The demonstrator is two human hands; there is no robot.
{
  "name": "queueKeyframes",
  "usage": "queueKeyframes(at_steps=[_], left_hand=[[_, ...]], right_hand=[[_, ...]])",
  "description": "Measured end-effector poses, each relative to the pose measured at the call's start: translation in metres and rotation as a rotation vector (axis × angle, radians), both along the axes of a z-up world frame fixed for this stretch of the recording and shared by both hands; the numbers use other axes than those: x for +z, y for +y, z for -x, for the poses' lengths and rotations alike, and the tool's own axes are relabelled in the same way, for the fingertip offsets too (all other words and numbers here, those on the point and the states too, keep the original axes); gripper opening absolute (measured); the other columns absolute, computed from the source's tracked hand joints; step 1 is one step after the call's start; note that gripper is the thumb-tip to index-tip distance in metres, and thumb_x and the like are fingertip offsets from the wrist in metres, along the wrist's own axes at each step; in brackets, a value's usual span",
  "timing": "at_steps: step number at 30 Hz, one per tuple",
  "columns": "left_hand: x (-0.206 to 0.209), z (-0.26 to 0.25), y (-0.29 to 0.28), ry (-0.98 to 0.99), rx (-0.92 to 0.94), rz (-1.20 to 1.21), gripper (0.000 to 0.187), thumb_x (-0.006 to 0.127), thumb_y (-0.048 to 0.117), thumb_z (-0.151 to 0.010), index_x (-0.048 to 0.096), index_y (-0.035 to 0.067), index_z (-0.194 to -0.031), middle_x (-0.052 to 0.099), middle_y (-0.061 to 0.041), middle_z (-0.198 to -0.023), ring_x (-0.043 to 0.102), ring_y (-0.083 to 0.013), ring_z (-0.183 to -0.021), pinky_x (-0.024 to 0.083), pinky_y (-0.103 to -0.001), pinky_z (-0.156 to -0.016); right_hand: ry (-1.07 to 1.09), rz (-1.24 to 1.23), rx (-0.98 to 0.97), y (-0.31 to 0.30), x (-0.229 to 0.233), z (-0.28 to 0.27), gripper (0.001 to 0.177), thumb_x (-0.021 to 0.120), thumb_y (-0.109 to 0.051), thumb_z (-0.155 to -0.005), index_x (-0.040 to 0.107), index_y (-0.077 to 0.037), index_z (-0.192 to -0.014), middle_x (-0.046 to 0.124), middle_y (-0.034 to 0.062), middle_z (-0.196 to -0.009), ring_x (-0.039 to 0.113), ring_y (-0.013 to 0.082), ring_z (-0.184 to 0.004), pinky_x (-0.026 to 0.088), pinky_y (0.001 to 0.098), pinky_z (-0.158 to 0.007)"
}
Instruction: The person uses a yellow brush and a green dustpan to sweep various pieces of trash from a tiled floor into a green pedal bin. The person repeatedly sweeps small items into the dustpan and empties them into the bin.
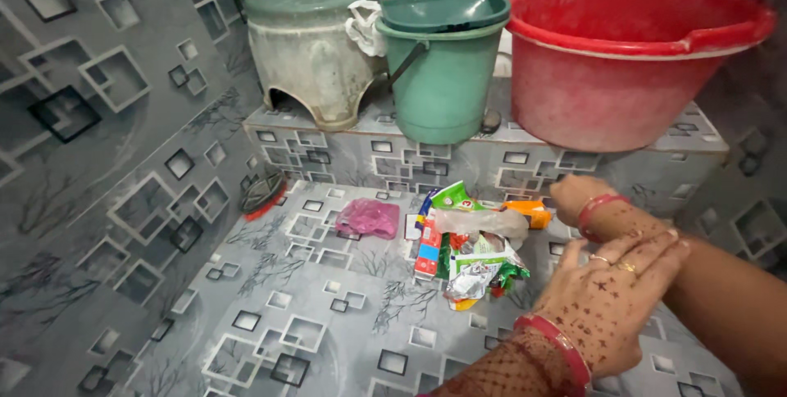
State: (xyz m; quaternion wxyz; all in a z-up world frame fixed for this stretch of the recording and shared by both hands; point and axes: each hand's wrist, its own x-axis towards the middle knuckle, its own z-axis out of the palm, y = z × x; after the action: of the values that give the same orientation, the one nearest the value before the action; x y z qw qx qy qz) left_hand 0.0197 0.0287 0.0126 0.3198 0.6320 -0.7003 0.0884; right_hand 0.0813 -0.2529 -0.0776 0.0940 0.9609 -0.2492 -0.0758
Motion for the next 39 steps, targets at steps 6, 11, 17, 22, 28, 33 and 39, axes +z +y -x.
queueKeyframes(at_steps=[6, 11, 17, 22, 28, 33, 39], left_hand=[[-0.011, -0.005, -0.003, 0.059, -0.059, 0.027, 0.095, 0.067, 0.011, -0.066, 0.042, 0.009, -0.158, 0.048, -0.007, -0.159, 0.049, -0.0268, -0.150, 0.037, -0.055, -0.125], [0.001, -0.018, 0.001, 0.017, -0.023, 0.051, 0.091, 0.066, 0.010, -0.071, 0.041, 0.010, -0.159, 0.047, -0.006, -0.165, 0.048, -0.0267, -0.152, 0.036, -0.063, -0.122], [0.053, -0.030, 0.004, -0.213, -0.014, 0.122, 0.079, 0.061, 0.011, -0.077, 0.041, 0.012, -0.153, 0.045, -0.004, -0.163, 0.044, -0.0246, -0.153, 0.037, -0.069, -0.114], [0.076, -0.051, 0.017, -0.257, -0.111, 0.200, 0.058, 0.057, 0.014, -0.094, 0.043, 0.007, -0.150, 0.049, -0.011, -0.156, 0.046, -0.0290, -0.152, 0.039, -0.065, -0.116], [0.051, -0.114, 0.053, -0.371, -0.105, 0.039, 0.065, 0.064, 0.016, -0.080, 0.051, 0.012, -0.144, 0.061, -0.007, -0.138, 0.058, -0.0291, -0.134, 0.041, -0.061, -0.114], [0.003, -0.147, 0.098, -0.354, -0.089, -0.204, 0.073, 0.067, 0.015, -0.068, 0.052, 0.010, -0.139, 0.062, -0.011, -0.130, 0.059, -0.0301, -0.128, 0.042, -0.054, -0.103], [-0.039, -0.140, 0.114, -0.237, 0.014, -0.241, 0.066, 0.064, 0.015, -0.082, 0.048, 0.004, -0.145, 0.058, -0.016, -0.142, 0.054, -0.0331, -0.136, 0.039, -0.057, -0.111]], right_hand=[[-0.012, -0.096, 0.077, -0.010, -0.045, -0.013, 0.026, 0.059, -0.013, -0.085, 0.077, -0.002, -0.101, 0.075, 0.0247, -0.101, 0.075, 0.0386, -0.098, 0.061, 0.0469, -0.087], [-0.112, -0.073, 0.032, 0.019, -0.004, -0.033, 0.027, 0.064, -0.019, -0.084, 0.076, -0.001, -0.100, 0.073, 0.0281, -0.101, 0.074, 0.0413, -0.097, 0.061, 0.0487, -0.086], [-0.311, 0.027, -0.141, 0.048, 0.131, -0.039, 0.029, 0.068, -0.023, -0.081, 0.079, -0.002, -0.097, 0.074, 0.0283, -0.097, 0.074, 0.0441, -0.094, 0.060, 0.0528, -0.086], [-0.752, -0.204, -0.047, 0.086, 0.180, -0.069, 0.022, 0.070, -0.018, -0.077, 0.081, -0.002, -0.089, 0.074, 0.0275, -0.080, 0.074, 0.0415, -0.079, 0.059, 0.0495, -0.079], [-0.739, -1.091, -0.173, 0.172, 0.087, -0.147, 0.018, 0.078, -0.013, -0.079, 0.072, 0.004, -0.083, 0.077, 0.0174, -0.068, 0.077, 0.0227, -0.053, 0.064, 0.0390, -0.050], [-0.727, -0.666, 0.082, 0.234, -0.010, -0.164, 0.025, 0.083, -0.017, -0.072, 0.072, -0.001, -0.089, 0.075, 0.0217, -0.075, 0.075, 0.0332, -0.068, 0.061, 0.0463, -0.062], [-0.288, -0.096, 0.376, 0.246, -0.067, -0.157, 0.026, 0.062, -0.015, -0.088, 0.070, -0.014, -0.113, 0.074, 0.0158, -0.087, 0.075, 0.0344, -0.083, 0.060, 0.0488, -0.070]])
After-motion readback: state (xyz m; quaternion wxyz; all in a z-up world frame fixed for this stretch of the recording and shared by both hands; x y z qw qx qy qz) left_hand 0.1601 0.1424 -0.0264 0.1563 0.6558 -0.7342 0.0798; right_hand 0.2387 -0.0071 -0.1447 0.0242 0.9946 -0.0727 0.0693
